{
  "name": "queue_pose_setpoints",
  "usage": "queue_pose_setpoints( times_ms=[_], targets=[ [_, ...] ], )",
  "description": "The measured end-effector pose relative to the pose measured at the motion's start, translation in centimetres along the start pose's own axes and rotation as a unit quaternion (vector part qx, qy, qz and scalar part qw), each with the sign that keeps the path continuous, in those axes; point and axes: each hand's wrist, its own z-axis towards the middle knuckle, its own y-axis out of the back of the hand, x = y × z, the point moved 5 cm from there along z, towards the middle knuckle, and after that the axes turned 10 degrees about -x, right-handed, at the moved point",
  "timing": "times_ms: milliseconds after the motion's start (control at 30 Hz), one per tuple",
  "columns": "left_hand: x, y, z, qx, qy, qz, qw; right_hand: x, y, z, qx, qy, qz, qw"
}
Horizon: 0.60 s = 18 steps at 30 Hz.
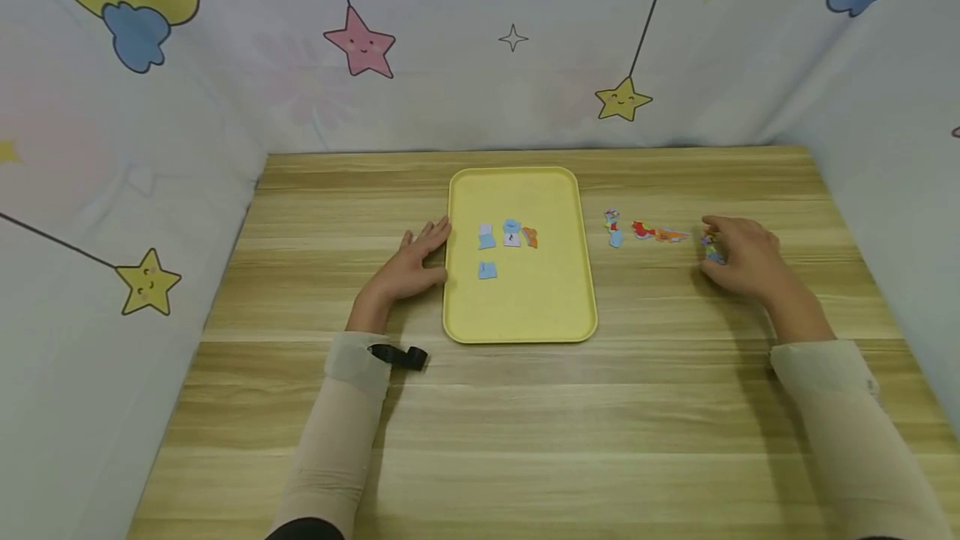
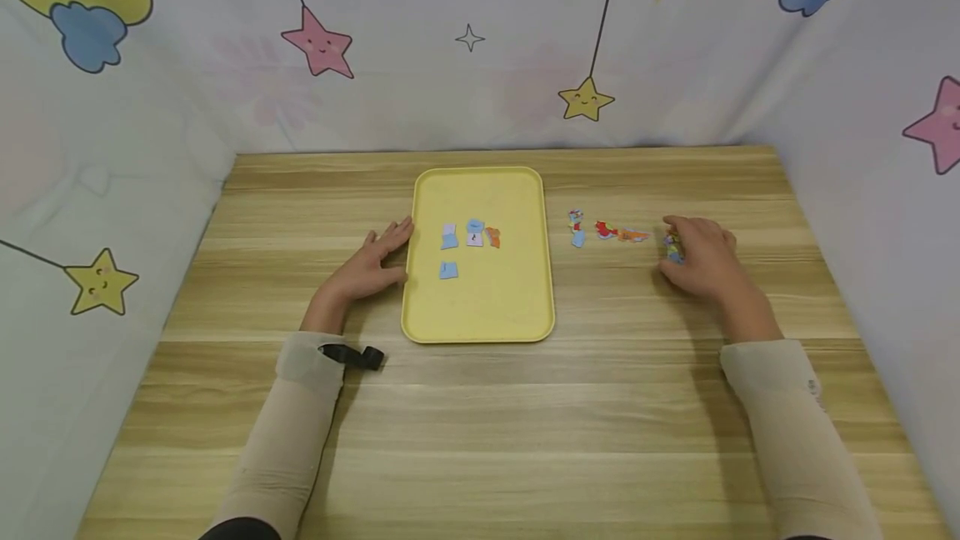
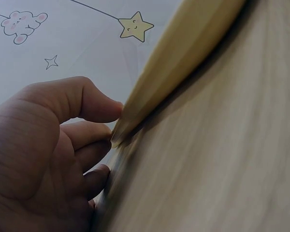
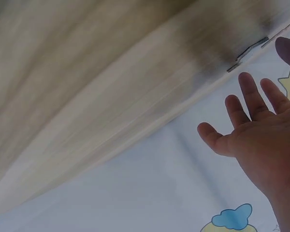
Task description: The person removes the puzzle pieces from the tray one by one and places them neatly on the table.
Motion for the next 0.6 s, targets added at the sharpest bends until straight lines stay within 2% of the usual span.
queue_pose_setpoints(
  times_ms=[100, 267, 433, 600],
  targets=[
    [0.0, 0.0, 0.0, 0.000, -0.001, 0.000, 1.0000, 0.5, 0.0, 0.1, -0.018, 0.014, 0.011, 0.9997],
    [-0.1, -0.1, 0.0, -0.001, 0.000, 0.001, 1.0000, 1.3, -0.1, 0.3, -0.021, 0.023, 0.048, 0.9984],
    [-0.1, -0.1, 0.0, 0.000, -0.002, 0.003, 1.0000, 2.8, -0.5, 0.9, -0.014, 0.010, 0.101, 0.9947],
    [0.0, -0.1, -0.1, -0.001, -0.002, 0.006, 1.0000, 4.8, -1.6, 2.2, -0.005, -0.006, 0.131, 0.9913]
  ],
)
